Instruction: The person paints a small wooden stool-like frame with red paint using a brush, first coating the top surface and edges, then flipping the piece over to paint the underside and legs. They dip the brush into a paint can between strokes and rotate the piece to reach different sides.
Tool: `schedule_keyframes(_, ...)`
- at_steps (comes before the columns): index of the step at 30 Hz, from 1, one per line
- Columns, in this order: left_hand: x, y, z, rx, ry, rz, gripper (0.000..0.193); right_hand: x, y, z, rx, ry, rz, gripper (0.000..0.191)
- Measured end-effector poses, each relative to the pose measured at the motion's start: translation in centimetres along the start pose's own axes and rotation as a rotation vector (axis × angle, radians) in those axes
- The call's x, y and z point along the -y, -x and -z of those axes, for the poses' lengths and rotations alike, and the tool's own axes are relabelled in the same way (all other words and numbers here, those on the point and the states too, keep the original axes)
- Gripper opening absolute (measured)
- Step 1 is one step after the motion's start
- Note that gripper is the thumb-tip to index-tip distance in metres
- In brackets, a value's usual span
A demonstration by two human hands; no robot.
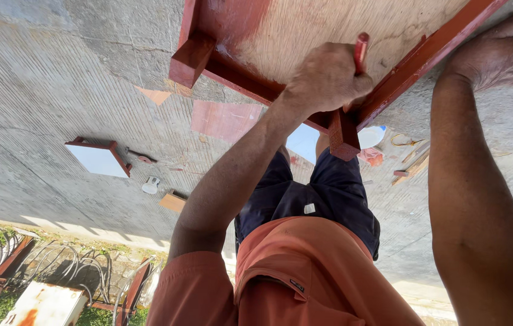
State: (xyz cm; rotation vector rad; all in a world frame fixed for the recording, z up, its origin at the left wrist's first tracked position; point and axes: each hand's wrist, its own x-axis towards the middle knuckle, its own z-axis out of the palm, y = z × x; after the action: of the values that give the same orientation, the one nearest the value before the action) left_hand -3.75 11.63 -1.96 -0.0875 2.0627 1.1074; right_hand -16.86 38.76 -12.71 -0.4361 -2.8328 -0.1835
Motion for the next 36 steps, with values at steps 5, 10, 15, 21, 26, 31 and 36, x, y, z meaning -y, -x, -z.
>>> schedule_keyframes(5, -1.4, -3.3, -1.3, -0.234, 0.204, -0.113, 0.022, -0.4, 0.2, -0.4, -0.021, 0.028, -0.053, 0.051)
schedule_keyframes(10, 1.2, -1.9, -1.5, -0.579, 0.578, -0.300, 0.023, -0.3, 0.3, 0.1, 0.089, -0.064, -0.052, 0.052)
schedule_keyframes(15, 2.1, 0.0, -0.6, -0.371, 0.302, -0.219, 0.028, 0.2, 0.4, 0.7, 0.003, 0.025, -0.063, 0.055)
schedule_keyframes(21, -2.1, -4.1, 0.0, -0.685, 0.638, -0.291, 0.017, -0.2, 0.2, 0.3, 0.018, 0.049, -0.027, 0.062)
schedule_keyframes(26, -2.7, -4.3, -0.4, -0.953, 0.699, -0.413, 0.020, -0.4, 0.2, 0.2, 0.075, 0.048, -0.060, 0.067)
schedule_keyframes(31, -0.9, -0.5, -1.0, -0.641, 0.611, -0.360, 0.011, 0.3, 0.3, 1.2, 0.133, 0.047, -0.088, 0.070)
schedule_keyframes(36, -1.6, -1.8, -0.5, -0.646, 0.305, -0.267, 0.005, 0.6, 0.2, 2.0, 0.099, 0.047, -0.024, 0.073)
